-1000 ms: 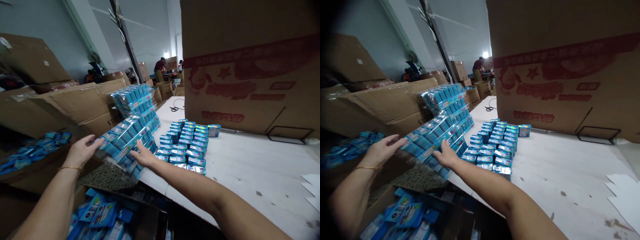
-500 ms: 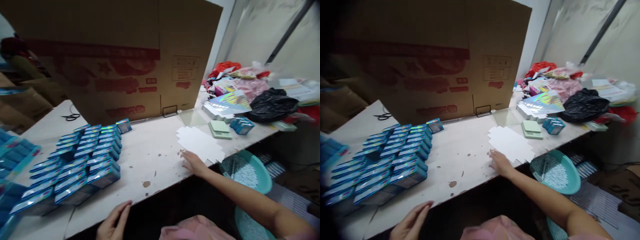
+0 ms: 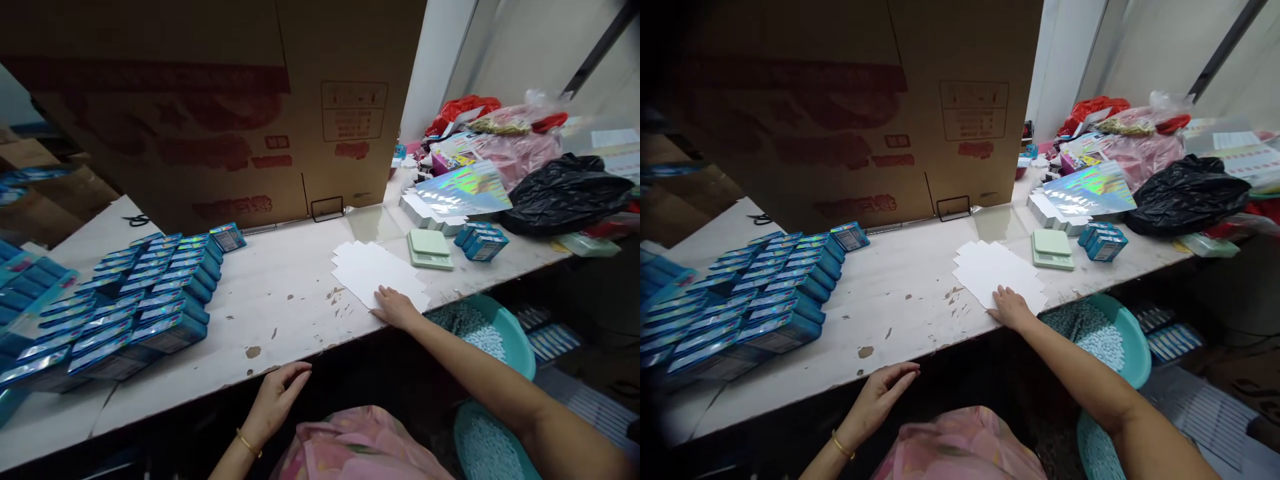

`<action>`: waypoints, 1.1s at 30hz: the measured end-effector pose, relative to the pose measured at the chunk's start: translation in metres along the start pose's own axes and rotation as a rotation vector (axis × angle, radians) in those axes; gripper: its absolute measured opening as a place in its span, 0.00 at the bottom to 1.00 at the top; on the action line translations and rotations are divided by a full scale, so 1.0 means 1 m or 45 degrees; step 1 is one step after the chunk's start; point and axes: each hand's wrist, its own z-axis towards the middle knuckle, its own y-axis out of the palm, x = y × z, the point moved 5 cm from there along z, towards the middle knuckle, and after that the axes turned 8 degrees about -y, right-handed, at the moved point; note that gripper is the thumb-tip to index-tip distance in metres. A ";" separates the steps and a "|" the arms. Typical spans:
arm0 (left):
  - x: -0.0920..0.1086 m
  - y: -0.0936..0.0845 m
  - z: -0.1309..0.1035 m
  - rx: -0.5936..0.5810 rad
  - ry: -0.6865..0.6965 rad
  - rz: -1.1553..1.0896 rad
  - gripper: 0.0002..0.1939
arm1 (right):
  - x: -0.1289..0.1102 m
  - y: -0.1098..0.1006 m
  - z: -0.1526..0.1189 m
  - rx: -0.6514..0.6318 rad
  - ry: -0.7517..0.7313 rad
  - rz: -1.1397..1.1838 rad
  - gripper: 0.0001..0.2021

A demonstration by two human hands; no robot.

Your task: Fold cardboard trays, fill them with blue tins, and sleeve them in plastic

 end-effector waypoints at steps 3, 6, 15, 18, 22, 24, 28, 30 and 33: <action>-0.002 0.005 0.002 -0.059 -0.070 -0.041 0.16 | 0.002 -0.007 0.003 -0.081 -0.126 -0.059 0.17; -0.001 0.007 0.007 -0.102 -0.150 -0.177 0.17 | 0.008 -0.014 0.004 -0.152 -0.193 -0.113 0.13; 0.044 0.036 0.024 -0.319 -0.258 -1.282 0.29 | -0.077 -0.098 -0.016 0.264 -0.259 -0.138 0.12; 0.038 0.022 0.036 0.000 -0.238 -1.442 0.26 | -0.140 -0.097 -0.022 0.289 -0.597 0.176 0.12; -0.017 -0.027 0.044 0.418 -0.432 -1.171 0.23 | -0.164 -0.062 -0.020 0.314 -0.853 0.417 0.31; -0.048 -0.055 0.040 0.527 -0.483 -0.868 0.21 | -0.167 -0.032 -0.016 0.267 -0.970 0.368 0.40; -0.082 -0.097 0.013 0.842 -0.413 -0.146 0.25 | -0.177 0.018 -0.007 0.273 -1.040 0.232 0.28; -0.078 -0.098 -0.002 0.843 -0.167 0.291 0.28 | -0.180 0.028 -0.005 0.327 -1.044 0.223 0.21; -0.072 -0.070 -0.013 0.523 0.179 0.691 0.29 | -0.179 0.028 -0.003 0.395 -1.065 0.267 0.19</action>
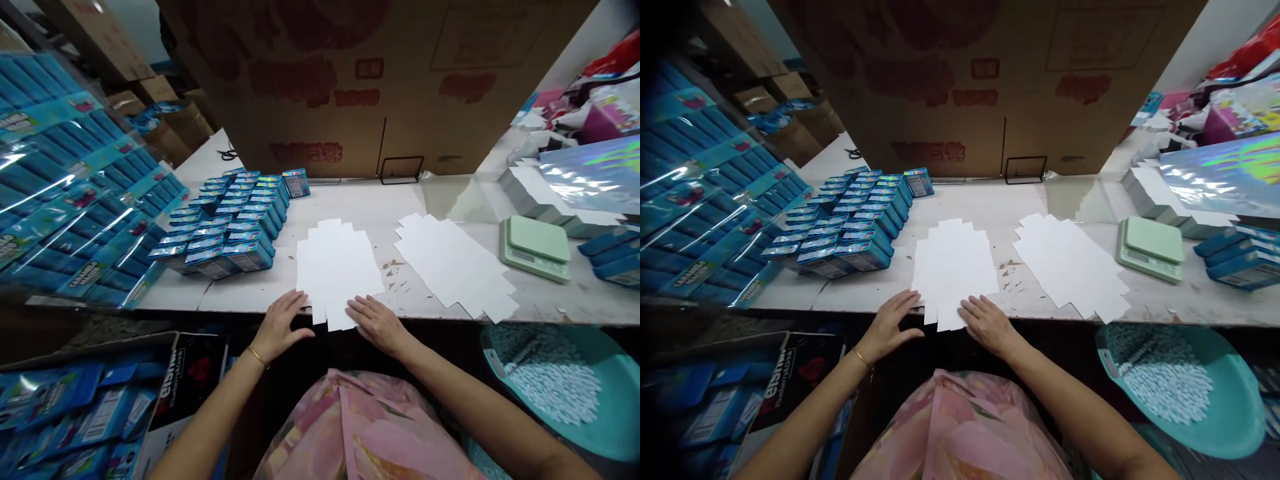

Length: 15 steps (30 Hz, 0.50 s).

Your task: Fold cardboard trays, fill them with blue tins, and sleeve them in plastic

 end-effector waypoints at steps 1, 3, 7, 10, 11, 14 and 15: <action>0.004 0.007 -0.004 -0.063 0.069 0.049 0.28 | 0.002 -0.002 0.000 0.018 -0.004 0.012 0.18; 0.009 0.018 -0.007 -0.080 0.093 0.139 0.21 | 0.006 -0.006 0.000 0.043 0.013 0.046 0.18; 0.008 0.025 0.001 -0.022 0.103 0.197 0.19 | 0.016 -0.012 0.001 0.081 0.103 0.183 0.17; 0.007 0.021 0.005 -0.050 0.154 0.188 0.22 | 0.023 -0.014 0.003 0.073 0.201 0.279 0.17; 0.007 0.019 0.006 -0.055 0.162 0.188 0.22 | 0.025 -0.014 0.004 0.067 0.236 0.299 0.16; 0.009 0.014 0.006 -0.013 0.140 0.163 0.16 | 0.029 -0.016 0.005 0.059 0.290 0.346 0.16; 0.010 0.013 0.005 0.008 0.132 0.146 0.15 | 0.031 -0.017 0.005 0.065 0.296 0.364 0.16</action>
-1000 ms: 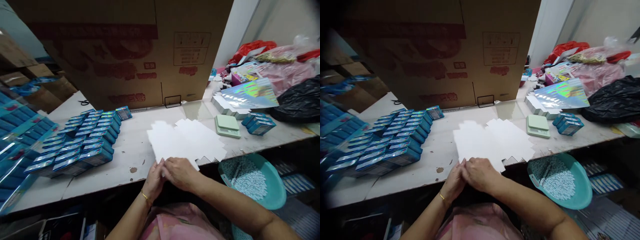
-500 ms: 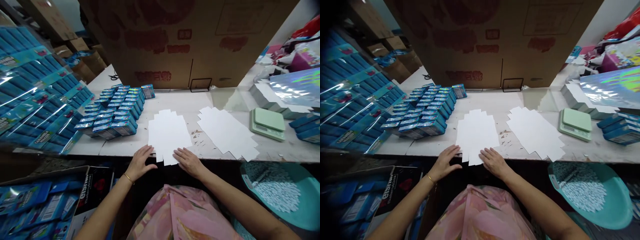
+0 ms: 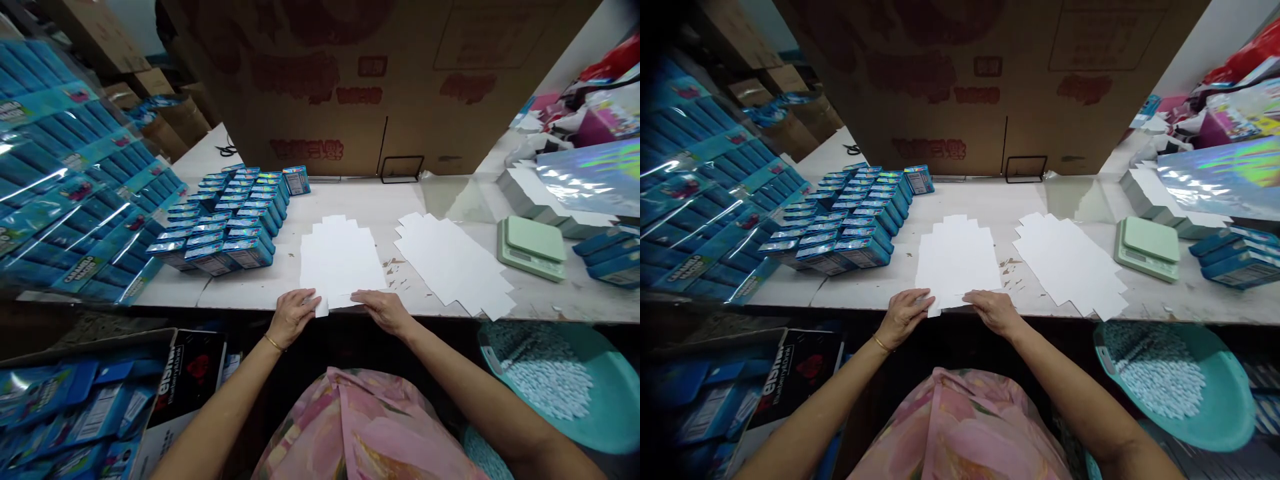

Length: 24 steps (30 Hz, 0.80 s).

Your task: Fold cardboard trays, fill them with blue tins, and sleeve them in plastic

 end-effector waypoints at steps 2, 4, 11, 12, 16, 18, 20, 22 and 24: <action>0.003 0.000 0.001 0.030 -0.002 -0.034 0.14 | 0.004 -0.003 0.000 0.020 0.006 0.041 0.15; 0.005 -0.001 0.005 0.056 -0.014 -0.100 0.14 | 0.006 -0.005 -0.001 0.042 -0.001 0.073 0.15; 0.027 -0.022 0.033 0.032 -0.045 0.032 0.13 | -0.035 0.017 -0.005 -0.039 -0.346 -0.205 0.15; 0.034 -0.022 0.035 -0.066 0.029 0.154 0.13 | -0.043 0.022 -0.006 -0.065 -0.381 -0.259 0.16; 0.047 -0.019 0.033 -0.293 0.235 0.392 0.13 | -0.045 0.024 -0.014 -0.114 -0.355 -0.297 0.21; 0.045 -0.018 0.032 -0.280 0.243 0.400 0.13 | -0.033 0.016 -0.019 -0.124 -0.279 -0.282 0.27; 0.042 -0.017 0.031 -0.259 0.232 0.400 0.13 | -0.019 0.007 -0.022 -0.119 -0.228 -0.277 0.25; 0.041 -0.016 0.031 -0.247 0.223 0.392 0.13 | -0.009 0.001 -0.022 -0.093 -0.226 -0.252 0.17; 0.043 -0.016 0.032 -0.244 0.212 0.367 0.14 | -0.002 -0.003 -0.019 -0.047 -0.243 -0.183 0.13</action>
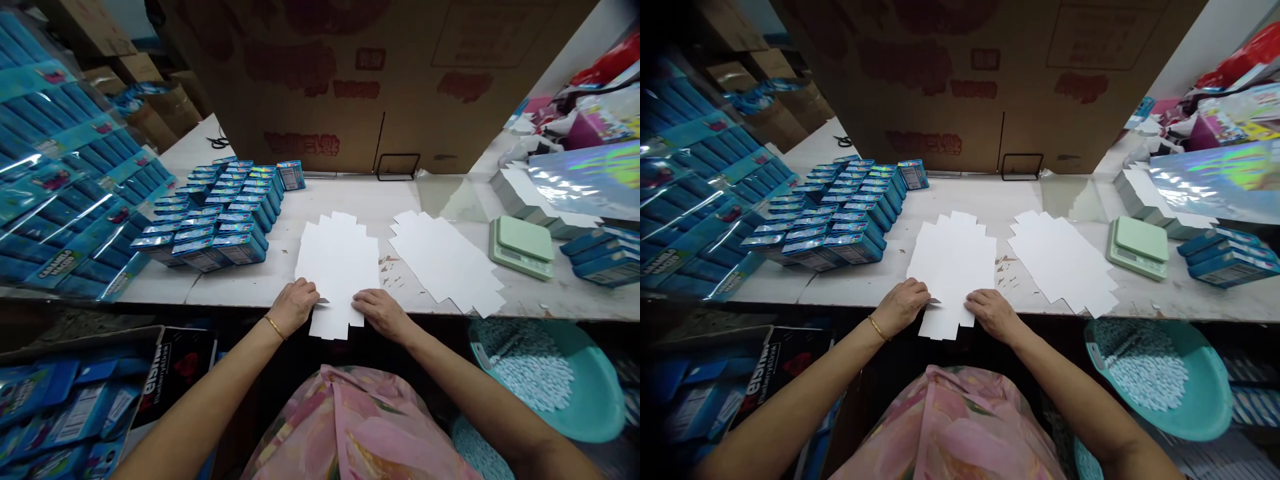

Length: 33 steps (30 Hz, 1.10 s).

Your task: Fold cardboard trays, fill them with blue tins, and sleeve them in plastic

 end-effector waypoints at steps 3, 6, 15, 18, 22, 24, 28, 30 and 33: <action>0.007 -0.002 0.001 -0.021 0.007 -0.068 0.17 | 0.008 -0.011 0.011 0.092 0.049 0.077 0.10; 0.013 -0.003 0.003 -0.019 -0.019 -0.106 0.18 | 0.008 -0.024 0.032 0.009 0.082 -0.061 0.09; 0.033 0.001 0.016 -0.132 -0.147 -0.084 0.13 | -0.021 -0.003 0.073 -0.441 -0.133 -0.461 0.11; 0.037 0.002 0.020 -0.156 -0.191 -0.038 0.12 | -0.018 0.002 0.074 -0.423 -0.124 -0.446 0.12; 0.038 0.002 0.023 -0.165 -0.211 -0.016 0.13 | -0.024 -0.009 0.059 -0.286 -0.172 -0.392 0.11; 0.037 0.001 0.024 -0.162 -0.220 -0.030 0.15 | -0.029 -0.016 0.041 -0.138 -0.175 -0.342 0.18; 0.038 -0.001 0.025 -0.192 -0.190 -0.038 0.15 | -0.026 -0.008 0.008 0.039 -0.067 -0.250 0.30; 0.038 -0.004 0.027 -0.213 -0.176 -0.037 0.15 | -0.021 0.002 0.005 0.146 -0.076 -0.183 0.24; 0.035 -0.009 0.030 -0.268 -0.168 -0.093 0.16 | -0.016 0.008 0.013 0.401 -0.112 0.007 0.21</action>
